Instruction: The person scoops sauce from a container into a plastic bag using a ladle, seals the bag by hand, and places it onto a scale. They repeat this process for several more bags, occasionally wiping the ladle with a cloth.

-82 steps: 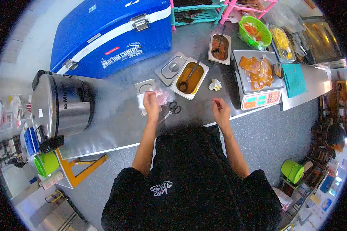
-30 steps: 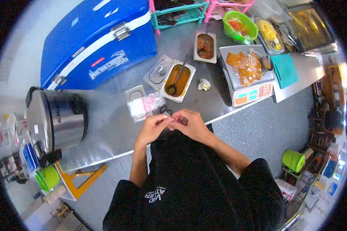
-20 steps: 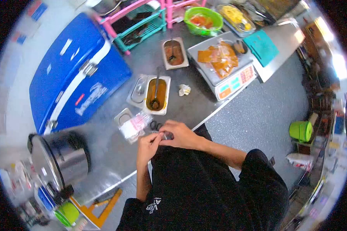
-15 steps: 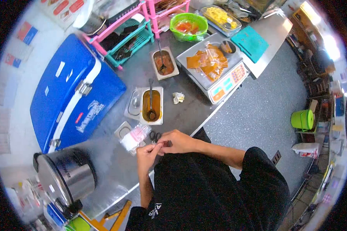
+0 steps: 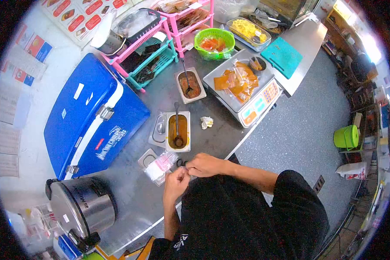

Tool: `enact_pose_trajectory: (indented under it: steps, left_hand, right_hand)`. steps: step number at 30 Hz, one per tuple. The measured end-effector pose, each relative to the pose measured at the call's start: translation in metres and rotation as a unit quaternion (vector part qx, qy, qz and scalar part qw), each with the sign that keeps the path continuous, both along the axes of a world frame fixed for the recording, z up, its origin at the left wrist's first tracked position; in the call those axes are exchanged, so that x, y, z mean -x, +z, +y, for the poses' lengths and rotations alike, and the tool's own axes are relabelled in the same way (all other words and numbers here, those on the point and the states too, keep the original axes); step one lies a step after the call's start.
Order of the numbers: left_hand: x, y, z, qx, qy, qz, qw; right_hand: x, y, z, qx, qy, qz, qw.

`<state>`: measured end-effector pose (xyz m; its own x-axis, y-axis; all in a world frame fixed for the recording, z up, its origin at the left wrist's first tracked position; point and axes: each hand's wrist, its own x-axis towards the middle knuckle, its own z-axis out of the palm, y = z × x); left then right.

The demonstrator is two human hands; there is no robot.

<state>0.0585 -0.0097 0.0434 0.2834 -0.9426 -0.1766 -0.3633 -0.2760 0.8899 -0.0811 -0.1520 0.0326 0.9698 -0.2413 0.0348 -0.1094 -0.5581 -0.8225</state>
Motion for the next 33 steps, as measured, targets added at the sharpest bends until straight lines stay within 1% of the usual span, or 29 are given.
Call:
enact_pose_trajectory:
  steps: [2, 3, 6, 8, 9, 10, 11, 12, 13, 15, 17, 18, 21, 24, 27, 30, 31, 32, 33]
  left_hand:
    - [-0.001, -0.004, 0.002, 0.007, 0.013, -0.041, 0.999]
    - [-0.001, -0.002, 0.002, 0.01, 0.02, -0.061, 0.998]
    - [-0.001, 0.014, 0.0, -0.165, 0.079, 0.02, 0.983]
    - [0.002, 0.029, -0.004, -0.207, 0.041, -0.117, 0.97]
    - [0.004, 0.035, -0.008, -0.225, 0.021, -0.184, 0.956]
    - [0.008, 0.038, -0.01, -0.117, 0.01, -0.25, 0.961]
    - [0.012, 0.04, -0.013, -0.007, 0.001, -0.312, 0.95]
    - [0.014, 0.037, -0.014, 0.037, 0.002, -0.322, 0.946]
    - [0.015, 0.034, -0.016, 0.08, 0.003, -0.333, 0.939]
    - [0.014, 0.008, -0.019, 0.034, 0.022, -0.263, 0.964]
    - [0.007, -0.016, -0.021, 0.037, 0.034, -0.23, 0.972]
    - [0.005, -0.015, -0.024, 0.038, 0.04, -0.213, 0.976]
    - [0.003, -0.005, -0.026, 0.01, -0.006, -0.216, 0.976]
    - [-0.001, -0.01, -0.025, 0.038, -0.042, -0.214, 0.975]
    - [0.001, -0.003, -0.027, 0.102, -0.084, -0.238, 0.962]
    - [-0.007, 0.014, -0.03, 0.082, -0.127, -0.234, 0.961]
    - [-0.009, 0.015, -0.03, 0.076, -0.137, -0.229, 0.961]
    - [-0.009, 0.007, -0.029, 0.058, -0.145, -0.222, 0.962]
    - [-0.009, 0.005, -0.027, 0.064, -0.139, -0.219, 0.964]
  right_hand:
    - [-0.003, -0.007, 0.004, -0.019, -0.016, 0.01, 1.0]
    - [-0.004, -0.007, 0.004, 0.005, -0.031, 0.03, 0.999]
    - [-0.006, -0.012, 0.005, 0.063, -0.069, 0.089, 0.992]
    - [-0.008, -0.024, 0.015, 0.086, -0.079, 0.131, 0.984]
    - [-0.009, -0.019, 0.015, 0.026, -0.107, 0.1, 0.989]
    - [-0.011, -0.009, 0.016, -0.035, -0.133, 0.069, 0.988]
    - [-0.011, 0.001, 0.017, -0.094, -0.156, 0.038, 0.982]
    - [-0.011, 0.009, 0.014, -0.201, -0.158, 0.047, 0.966]
    - [-0.013, 0.004, 0.013, -0.219, -0.145, 0.031, 0.964]
    - [-0.018, -0.009, 0.012, -0.257, -0.12, -0.003, 0.959]
    - [-0.017, -0.003, 0.01, -0.212, -0.121, -0.048, 0.969]
    - [-0.015, 0.001, 0.008, -0.189, -0.123, -0.069, 0.972]
    - [-0.004, 0.012, 0.003, -0.029, -0.124, -0.062, 0.99]
    - [-0.002, 0.007, 0.001, -0.071, -0.1, -0.082, 0.989]
    - [-0.007, -0.007, 0.01, -0.065, -0.093, -0.062, 0.992]
    - [-0.006, 0.013, 0.011, -0.043, -0.116, -0.026, 0.992]
    - [-0.01, 0.001, 0.012, -0.011, -0.071, -0.055, 0.996]
    - [-0.013, -0.021, 0.012, 0.022, -0.027, -0.084, 0.996]
    - [-0.018, -0.02, 0.011, 0.053, 0.018, -0.112, 0.992]
